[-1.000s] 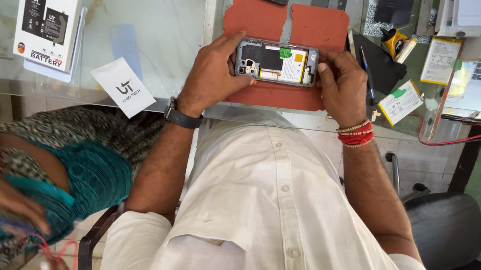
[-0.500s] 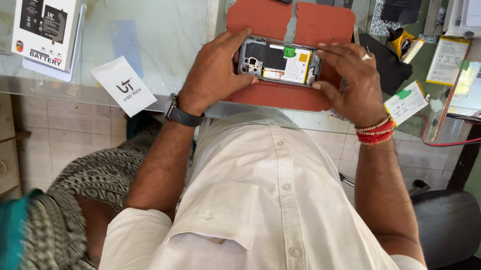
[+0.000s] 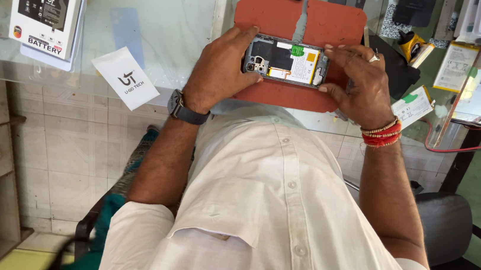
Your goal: The person uses a heat gun and a prying tool to open a smartphone, then uses a thin wire to separate the screen from the frame. The person handles the phone, battery, and tools throughout the process.
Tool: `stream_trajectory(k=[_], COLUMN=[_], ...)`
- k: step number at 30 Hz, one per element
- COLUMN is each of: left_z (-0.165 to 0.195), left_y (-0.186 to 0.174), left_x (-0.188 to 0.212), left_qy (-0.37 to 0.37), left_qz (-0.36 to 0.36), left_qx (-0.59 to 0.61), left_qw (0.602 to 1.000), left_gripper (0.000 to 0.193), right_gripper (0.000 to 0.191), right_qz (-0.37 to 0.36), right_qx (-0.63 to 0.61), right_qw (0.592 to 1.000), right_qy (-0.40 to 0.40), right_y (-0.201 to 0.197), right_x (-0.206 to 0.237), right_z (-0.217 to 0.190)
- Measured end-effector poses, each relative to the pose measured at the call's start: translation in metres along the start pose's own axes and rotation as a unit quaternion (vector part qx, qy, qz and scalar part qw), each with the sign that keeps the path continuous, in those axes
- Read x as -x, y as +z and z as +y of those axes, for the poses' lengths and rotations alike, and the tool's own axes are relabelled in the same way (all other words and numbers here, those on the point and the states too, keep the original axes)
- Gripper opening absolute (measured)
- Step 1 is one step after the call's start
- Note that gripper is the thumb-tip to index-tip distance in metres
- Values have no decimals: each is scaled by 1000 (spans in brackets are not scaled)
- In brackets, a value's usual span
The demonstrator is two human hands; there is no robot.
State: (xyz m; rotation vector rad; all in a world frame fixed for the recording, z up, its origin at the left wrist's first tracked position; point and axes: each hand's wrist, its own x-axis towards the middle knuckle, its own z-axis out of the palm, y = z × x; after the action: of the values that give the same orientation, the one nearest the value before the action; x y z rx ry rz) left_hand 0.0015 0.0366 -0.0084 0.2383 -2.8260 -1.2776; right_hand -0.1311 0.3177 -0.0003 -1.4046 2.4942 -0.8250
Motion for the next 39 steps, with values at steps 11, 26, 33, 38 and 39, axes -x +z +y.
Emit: stream_trajectory(k=[11, 26, 33, 38, 39], left_z=[-14, -25, -16, -10, -10], left_y=[-28, -30, -20, -15, -14], left_x=[16, 24, 13, 9, 8], left_qy=[62, 52, 74, 28, 34], left_qz=[25, 17, 28, -7, -5], left_qx=[-38, -13, -28, -34, -36], left_qw=[997, 998, 996, 999, 999], left_gripper=[89, 91, 93, 93, 93], right_gripper=[56, 89, 81, 75, 75], right_qz=[-12, 70, 108, 89, 84], right_qx=[71, -69, -43, -19, -18], right_qw=[994, 986, 993, 995, 996], right_qy=[-83, -137, -28, -31, -27], right_y=[2, -4, -24, -9, -7], right_x=[-27, -42, 14, 23, 23], right_z=[-48, -34, 13, 17, 17])
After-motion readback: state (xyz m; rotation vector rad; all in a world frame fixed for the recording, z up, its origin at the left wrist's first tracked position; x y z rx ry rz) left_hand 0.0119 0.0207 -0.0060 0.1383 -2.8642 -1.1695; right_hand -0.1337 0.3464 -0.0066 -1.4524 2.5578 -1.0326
